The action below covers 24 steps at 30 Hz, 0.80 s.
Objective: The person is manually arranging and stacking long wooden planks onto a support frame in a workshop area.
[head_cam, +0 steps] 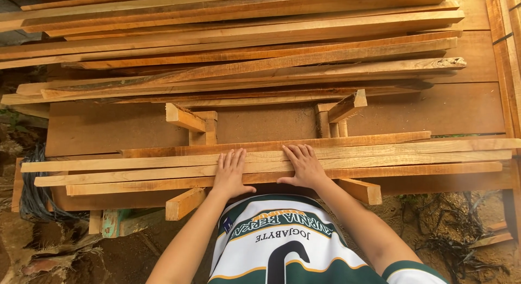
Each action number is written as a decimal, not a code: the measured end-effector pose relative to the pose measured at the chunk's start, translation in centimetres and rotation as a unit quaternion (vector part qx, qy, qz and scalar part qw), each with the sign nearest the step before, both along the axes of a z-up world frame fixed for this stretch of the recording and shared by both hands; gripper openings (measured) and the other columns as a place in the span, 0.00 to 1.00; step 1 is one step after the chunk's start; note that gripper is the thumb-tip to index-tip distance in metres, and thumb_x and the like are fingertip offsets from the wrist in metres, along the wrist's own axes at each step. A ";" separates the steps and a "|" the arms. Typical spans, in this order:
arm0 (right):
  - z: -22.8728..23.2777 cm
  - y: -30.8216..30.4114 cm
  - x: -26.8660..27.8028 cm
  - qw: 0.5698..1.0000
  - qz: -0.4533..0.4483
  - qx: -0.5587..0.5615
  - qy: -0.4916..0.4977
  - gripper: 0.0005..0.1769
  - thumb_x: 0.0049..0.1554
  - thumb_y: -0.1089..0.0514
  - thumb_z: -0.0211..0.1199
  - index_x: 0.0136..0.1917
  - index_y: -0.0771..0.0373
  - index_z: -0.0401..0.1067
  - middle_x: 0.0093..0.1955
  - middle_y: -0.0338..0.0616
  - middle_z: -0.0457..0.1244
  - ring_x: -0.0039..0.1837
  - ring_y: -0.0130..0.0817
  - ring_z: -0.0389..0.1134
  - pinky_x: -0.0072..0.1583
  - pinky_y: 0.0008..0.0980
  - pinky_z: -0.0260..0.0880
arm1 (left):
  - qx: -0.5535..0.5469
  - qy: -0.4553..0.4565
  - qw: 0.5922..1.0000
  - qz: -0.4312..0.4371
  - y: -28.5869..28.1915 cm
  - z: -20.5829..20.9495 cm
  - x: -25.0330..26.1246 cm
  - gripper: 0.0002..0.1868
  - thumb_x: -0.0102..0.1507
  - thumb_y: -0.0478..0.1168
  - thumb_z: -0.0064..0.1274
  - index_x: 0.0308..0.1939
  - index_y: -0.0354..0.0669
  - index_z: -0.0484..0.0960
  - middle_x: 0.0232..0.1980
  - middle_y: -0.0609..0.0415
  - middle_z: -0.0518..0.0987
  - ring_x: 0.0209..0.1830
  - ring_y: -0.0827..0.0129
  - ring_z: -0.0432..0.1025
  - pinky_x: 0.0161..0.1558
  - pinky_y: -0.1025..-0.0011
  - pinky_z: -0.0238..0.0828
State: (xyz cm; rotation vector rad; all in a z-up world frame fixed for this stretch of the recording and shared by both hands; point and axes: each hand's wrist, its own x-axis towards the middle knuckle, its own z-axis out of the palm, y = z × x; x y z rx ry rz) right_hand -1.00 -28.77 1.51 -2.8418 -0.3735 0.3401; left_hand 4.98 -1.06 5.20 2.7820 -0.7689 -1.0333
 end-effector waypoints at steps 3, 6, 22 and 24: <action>0.3 -0.1 0.3 0.999 0.012 -0.021 0.042 0.70 0.38 0.11 0.60 0.81 0.53 0.52 0.72 0.42 0.55 0.76 0.39 0.52 0.78 0.43 0.41 | 0.030 -0.045 0.998 -0.014 0.1 -4.1 -0.8 0.65 0.51 0.52 0.73 0.81 0.39 0.45 0.79 0.45 0.52 0.81 0.48 0.42 0.77 0.43 0.28; 0.7 0.0 0.2 0.999 0.026 -0.036 0.029 0.73 0.35 0.10 0.60 0.81 0.54 0.52 0.72 0.43 0.56 0.76 0.39 0.52 0.78 0.42 0.41 | 0.054 -0.078 0.995 -0.015 -0.3 -5.7 -0.9 0.68 0.46 0.54 0.74 0.80 0.41 0.46 0.78 0.46 0.54 0.79 0.50 0.44 0.76 0.43 0.30; -1.4 1.2 1.0 0.999 -0.036 -0.013 -0.001 0.51 0.56 0.21 0.53 0.78 0.56 0.57 0.81 0.44 0.49 0.82 0.44 0.44 0.76 0.44 0.44 | 0.060 -0.109 0.992 0.004 -1.4 -6.8 -1.0 0.67 0.40 0.50 0.78 0.74 0.38 0.51 0.73 0.44 0.57 0.76 0.48 0.49 0.75 0.49 0.42; -2.4 1.8 1.5 0.994 -0.079 -0.018 0.069 0.50 0.59 0.21 0.47 0.80 0.56 0.53 0.80 0.41 0.50 0.83 0.41 0.44 0.79 0.51 0.39 | 0.081 -0.112 0.990 -0.004 -1.6 -5.9 -1.5 0.66 0.42 0.51 0.76 0.74 0.38 0.51 0.73 0.45 0.57 0.75 0.49 0.48 0.74 0.52 0.42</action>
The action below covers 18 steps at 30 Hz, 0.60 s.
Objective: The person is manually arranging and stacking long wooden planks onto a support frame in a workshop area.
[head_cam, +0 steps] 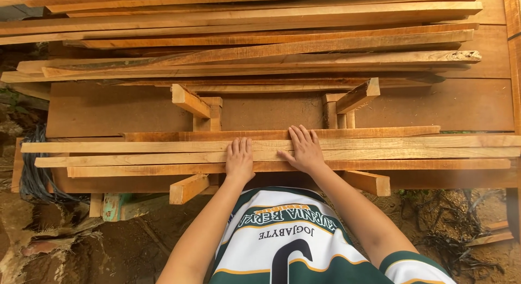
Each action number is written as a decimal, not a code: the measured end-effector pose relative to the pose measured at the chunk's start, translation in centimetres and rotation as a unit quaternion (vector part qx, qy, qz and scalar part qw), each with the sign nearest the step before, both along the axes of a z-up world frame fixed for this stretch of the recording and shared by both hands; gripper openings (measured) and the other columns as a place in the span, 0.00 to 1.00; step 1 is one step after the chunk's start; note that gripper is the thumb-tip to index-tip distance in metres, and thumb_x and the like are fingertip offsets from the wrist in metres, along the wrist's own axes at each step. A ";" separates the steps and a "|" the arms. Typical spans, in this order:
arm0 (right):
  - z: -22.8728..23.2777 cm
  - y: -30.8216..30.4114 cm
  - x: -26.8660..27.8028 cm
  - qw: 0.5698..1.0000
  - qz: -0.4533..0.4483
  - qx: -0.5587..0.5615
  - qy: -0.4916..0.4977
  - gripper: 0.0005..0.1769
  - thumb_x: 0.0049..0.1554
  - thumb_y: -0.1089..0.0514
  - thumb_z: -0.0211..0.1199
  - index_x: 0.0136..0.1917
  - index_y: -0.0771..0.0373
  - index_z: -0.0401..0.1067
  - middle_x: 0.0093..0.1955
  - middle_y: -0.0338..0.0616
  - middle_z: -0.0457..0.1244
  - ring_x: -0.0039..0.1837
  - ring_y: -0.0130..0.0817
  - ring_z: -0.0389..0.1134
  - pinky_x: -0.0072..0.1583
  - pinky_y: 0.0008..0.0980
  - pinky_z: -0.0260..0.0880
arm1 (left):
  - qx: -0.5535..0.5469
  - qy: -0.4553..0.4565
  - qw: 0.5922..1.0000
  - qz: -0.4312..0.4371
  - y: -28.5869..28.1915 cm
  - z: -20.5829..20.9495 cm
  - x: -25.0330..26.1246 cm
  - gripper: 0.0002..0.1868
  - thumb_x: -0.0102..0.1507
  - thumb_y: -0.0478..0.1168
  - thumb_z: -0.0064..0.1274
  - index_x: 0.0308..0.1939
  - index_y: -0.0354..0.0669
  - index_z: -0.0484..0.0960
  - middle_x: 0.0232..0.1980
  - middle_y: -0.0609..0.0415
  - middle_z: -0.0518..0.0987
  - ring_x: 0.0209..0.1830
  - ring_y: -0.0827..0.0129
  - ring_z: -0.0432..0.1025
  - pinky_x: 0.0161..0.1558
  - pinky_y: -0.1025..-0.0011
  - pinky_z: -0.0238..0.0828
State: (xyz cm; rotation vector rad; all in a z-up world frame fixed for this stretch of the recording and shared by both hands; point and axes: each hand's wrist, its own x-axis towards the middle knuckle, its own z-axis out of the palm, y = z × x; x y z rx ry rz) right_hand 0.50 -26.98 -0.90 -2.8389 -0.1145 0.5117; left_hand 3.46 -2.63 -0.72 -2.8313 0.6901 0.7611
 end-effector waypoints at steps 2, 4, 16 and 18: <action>0.6 0.4 1.8 1.000 -0.003 -0.001 0.018 0.50 0.58 0.19 0.46 0.78 0.56 0.56 0.76 0.41 0.54 0.80 0.40 0.49 0.78 0.51 0.43 | 0.005 -0.003 1.000 -0.002 0.0 -0.5 0.2 0.66 0.41 0.51 0.76 0.74 0.38 0.51 0.73 0.45 0.57 0.75 0.49 0.48 0.74 0.52 0.42; 1.3 0.6 3.1 0.999 -0.006 -0.002 0.038 0.50 0.58 0.18 0.45 0.76 0.56 0.59 0.72 0.41 0.58 0.77 0.39 0.55 0.78 0.51 0.46 | 0.011 -0.003 1.000 -0.004 -0.1 -0.6 0.2 0.66 0.41 0.52 0.76 0.75 0.38 0.50 0.73 0.45 0.57 0.75 0.49 0.48 0.73 0.52 0.43; 1.3 -0.1 7.0 0.978 -0.005 -0.008 0.207 0.58 0.47 0.07 0.40 0.69 0.51 0.69 0.68 0.38 0.66 0.72 0.39 0.65 0.68 0.44 0.62 | 0.058 -0.007 0.998 -0.003 -1.2 -2.5 0.6 0.61 0.43 0.48 0.74 0.73 0.40 0.53 0.70 0.46 0.59 0.73 0.50 0.50 0.69 0.54 0.47; 1.0 0.0 6.9 0.976 -0.001 -0.004 0.219 0.57 0.46 0.07 0.42 0.68 0.50 0.70 0.67 0.38 0.67 0.71 0.38 0.65 0.67 0.44 0.63 | 0.082 0.005 0.997 0.016 -1.4 -3.5 0.2 0.62 0.43 0.47 0.73 0.75 0.40 0.51 0.73 0.46 0.58 0.76 0.49 0.49 0.69 0.57 0.49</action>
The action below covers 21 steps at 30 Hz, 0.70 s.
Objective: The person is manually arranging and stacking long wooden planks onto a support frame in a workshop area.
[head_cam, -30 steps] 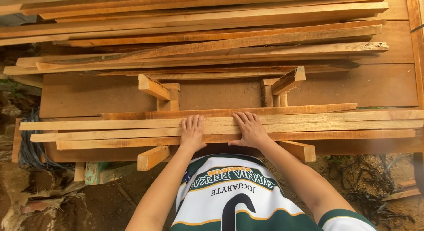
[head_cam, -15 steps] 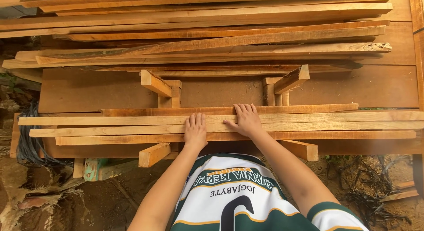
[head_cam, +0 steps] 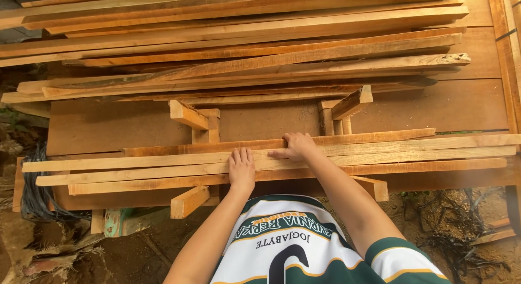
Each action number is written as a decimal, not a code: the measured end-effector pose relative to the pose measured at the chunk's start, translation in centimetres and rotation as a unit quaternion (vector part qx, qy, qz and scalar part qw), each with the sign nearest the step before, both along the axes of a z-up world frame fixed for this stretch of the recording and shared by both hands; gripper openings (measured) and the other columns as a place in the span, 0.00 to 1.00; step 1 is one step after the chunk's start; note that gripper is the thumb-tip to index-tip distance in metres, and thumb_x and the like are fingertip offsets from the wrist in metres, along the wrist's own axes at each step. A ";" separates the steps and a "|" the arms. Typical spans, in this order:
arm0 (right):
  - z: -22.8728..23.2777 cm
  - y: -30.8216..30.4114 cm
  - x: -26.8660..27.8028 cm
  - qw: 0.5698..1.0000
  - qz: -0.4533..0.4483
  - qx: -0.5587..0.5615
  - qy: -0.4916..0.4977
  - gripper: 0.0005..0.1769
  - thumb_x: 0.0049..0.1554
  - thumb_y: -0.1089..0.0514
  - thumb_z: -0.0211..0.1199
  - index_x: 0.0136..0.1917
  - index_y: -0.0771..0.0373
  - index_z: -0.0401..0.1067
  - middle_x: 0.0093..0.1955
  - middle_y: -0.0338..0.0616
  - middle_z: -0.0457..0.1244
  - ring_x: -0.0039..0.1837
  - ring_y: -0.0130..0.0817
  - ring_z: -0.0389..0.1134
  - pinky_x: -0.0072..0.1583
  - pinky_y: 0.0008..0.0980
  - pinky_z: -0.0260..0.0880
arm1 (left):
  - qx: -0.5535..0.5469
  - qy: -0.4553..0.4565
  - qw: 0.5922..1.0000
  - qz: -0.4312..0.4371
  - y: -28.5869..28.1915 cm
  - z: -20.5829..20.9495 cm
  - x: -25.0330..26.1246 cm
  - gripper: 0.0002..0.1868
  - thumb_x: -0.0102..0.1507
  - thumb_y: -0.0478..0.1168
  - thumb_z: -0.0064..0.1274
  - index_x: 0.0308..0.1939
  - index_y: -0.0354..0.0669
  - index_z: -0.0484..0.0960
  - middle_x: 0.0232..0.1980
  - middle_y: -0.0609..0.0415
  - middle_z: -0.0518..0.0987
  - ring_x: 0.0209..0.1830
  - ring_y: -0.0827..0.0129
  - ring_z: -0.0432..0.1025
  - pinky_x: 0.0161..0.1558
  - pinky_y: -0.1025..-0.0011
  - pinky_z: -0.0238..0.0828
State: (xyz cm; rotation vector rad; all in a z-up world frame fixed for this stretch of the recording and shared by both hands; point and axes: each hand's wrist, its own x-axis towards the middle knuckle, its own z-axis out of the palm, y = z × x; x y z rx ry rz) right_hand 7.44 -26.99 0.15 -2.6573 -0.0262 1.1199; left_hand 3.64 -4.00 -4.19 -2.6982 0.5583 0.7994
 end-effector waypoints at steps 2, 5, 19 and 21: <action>-0.3 -0.4 0.2 1.000 -0.003 0.004 0.007 0.56 0.47 0.07 0.42 0.68 0.50 0.69 0.67 0.37 0.67 0.72 0.38 0.65 0.67 0.44 0.63 | 0.002 0.024 1.000 0.005 -0.6 1.3 0.2 0.62 0.44 0.46 0.73 0.75 0.39 0.51 0.73 0.45 0.58 0.76 0.47 0.48 0.69 0.55 0.49; -1.3 -0.4 0.6 0.999 -0.032 0.024 0.033 0.53 0.50 0.09 0.39 0.67 0.49 0.70 0.66 0.37 0.68 0.72 0.38 0.65 0.67 0.44 0.62 | -0.008 0.092 0.996 0.017 -0.5 3.4 2.0 0.59 0.46 0.58 0.69 0.73 0.39 0.54 0.71 0.43 0.60 0.75 0.46 0.50 0.66 0.52 0.50; -1.3 -5.4 16.8 0.851 -0.111 0.001 -0.514 0.38 0.51 0.46 0.72 0.72 0.52 0.63 0.74 0.41 0.54 0.75 0.49 0.52 0.72 0.54 0.52 | -0.290 -0.129 0.919 0.233 -2.3 8.3 25.7 0.39 0.64 0.49 0.61 0.76 0.47 0.62 0.78 0.49 0.59 0.81 0.46 0.46 0.74 0.41 0.46; -2.1 -6.4 18.5 0.915 -0.101 -0.017 -0.391 0.48 0.46 0.46 0.75 0.77 0.45 0.59 0.76 0.37 0.54 0.81 0.53 0.45 0.76 0.73 0.31 | -0.250 -0.050 0.949 0.188 -1.2 7.1 28.0 0.44 0.61 0.55 0.63 0.78 0.57 0.61 0.79 0.54 0.60 0.83 0.50 0.42 0.76 0.38 0.27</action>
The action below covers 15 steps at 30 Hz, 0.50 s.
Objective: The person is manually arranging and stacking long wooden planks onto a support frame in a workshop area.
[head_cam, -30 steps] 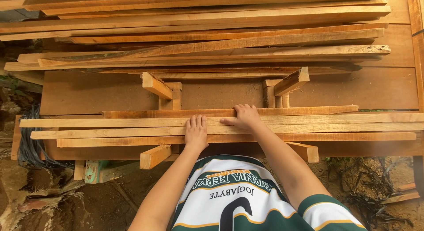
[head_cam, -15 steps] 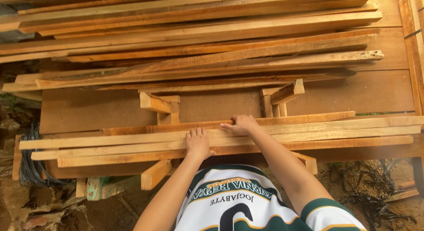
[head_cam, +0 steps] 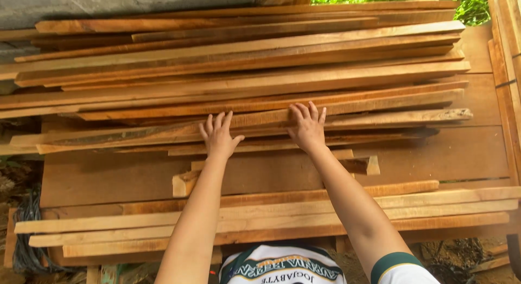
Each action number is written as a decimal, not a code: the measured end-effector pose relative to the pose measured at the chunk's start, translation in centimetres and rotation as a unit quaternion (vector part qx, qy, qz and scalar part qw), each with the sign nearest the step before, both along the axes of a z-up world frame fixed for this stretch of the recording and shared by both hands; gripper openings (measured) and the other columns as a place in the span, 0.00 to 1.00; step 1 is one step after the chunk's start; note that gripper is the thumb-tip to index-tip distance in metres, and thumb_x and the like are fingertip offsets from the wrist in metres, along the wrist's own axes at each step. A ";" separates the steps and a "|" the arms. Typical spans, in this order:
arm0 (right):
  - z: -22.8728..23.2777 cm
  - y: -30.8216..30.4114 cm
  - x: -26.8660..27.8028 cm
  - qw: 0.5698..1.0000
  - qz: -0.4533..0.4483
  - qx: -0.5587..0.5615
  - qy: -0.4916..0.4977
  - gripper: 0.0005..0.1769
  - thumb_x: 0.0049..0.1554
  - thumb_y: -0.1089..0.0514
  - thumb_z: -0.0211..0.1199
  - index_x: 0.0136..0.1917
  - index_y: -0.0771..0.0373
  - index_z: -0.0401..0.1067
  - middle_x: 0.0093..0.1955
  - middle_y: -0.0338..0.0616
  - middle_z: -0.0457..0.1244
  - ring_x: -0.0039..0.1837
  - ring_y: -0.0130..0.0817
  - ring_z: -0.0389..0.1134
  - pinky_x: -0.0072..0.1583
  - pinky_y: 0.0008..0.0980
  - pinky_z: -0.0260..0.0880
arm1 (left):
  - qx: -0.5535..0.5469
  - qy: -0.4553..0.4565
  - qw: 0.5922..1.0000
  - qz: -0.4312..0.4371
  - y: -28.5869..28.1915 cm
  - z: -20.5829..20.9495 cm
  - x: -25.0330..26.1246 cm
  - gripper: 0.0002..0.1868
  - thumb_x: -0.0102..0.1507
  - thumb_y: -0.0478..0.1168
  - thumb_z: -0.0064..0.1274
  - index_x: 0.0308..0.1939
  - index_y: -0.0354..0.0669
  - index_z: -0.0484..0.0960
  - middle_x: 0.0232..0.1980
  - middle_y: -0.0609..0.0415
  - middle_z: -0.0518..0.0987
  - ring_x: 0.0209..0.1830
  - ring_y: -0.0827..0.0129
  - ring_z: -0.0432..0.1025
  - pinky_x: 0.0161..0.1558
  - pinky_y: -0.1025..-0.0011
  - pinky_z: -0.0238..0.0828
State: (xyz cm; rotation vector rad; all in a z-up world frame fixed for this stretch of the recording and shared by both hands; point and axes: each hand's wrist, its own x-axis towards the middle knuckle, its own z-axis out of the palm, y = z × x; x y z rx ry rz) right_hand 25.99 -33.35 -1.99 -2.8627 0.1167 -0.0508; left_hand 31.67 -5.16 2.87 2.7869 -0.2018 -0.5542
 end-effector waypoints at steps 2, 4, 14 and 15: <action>-1.6 -1.4 1.5 0.999 0.006 -0.003 -0.038 0.40 0.46 0.47 0.74 0.70 0.43 0.66 0.69 0.34 0.58 0.77 0.50 0.49 0.75 0.74 0.34 | -0.010 -0.015 1.000 0.021 0.4 -2.2 1.4 0.33 0.63 0.53 0.62 0.71 0.60 0.70 0.72 0.60 0.67 0.79 0.57 0.49 0.75 0.37 0.24; -2.3 -2.3 2.1 0.997 0.009 -0.005 -0.072 0.32 0.45 0.47 0.74 0.64 0.40 0.72 0.62 0.31 0.61 0.73 0.47 0.54 0.74 0.76 0.36 | -0.020 -0.027 0.999 0.040 0.6 -2.7 2.2 0.24 0.64 0.51 0.61 0.65 0.64 0.78 0.65 0.65 0.74 0.76 0.64 0.56 0.74 0.37 0.22; -2.3 -3.0 6.1 0.973 -0.026 0.055 -0.221 0.29 0.51 0.57 0.74 0.66 0.46 0.73 0.67 0.41 0.60 0.73 0.47 0.54 0.74 0.65 0.39 | -0.112 -0.199 0.972 0.055 -2.4 -2.4 5.1 0.24 0.65 0.50 0.62 0.64 0.57 0.76 0.65 0.59 0.69 0.76 0.58 0.51 0.72 0.38 0.31; -3.4 -2.6 6.1 0.966 -0.065 0.088 -0.235 0.20 0.58 0.57 0.70 0.63 0.46 0.72 0.64 0.39 0.61 0.72 0.42 0.55 0.75 0.58 0.43 | -0.119 -0.230 0.965 0.049 -2.5 -3.4 4.6 0.23 0.67 0.50 0.59 0.65 0.55 0.75 0.64 0.56 0.69 0.74 0.58 0.54 0.70 0.43 0.42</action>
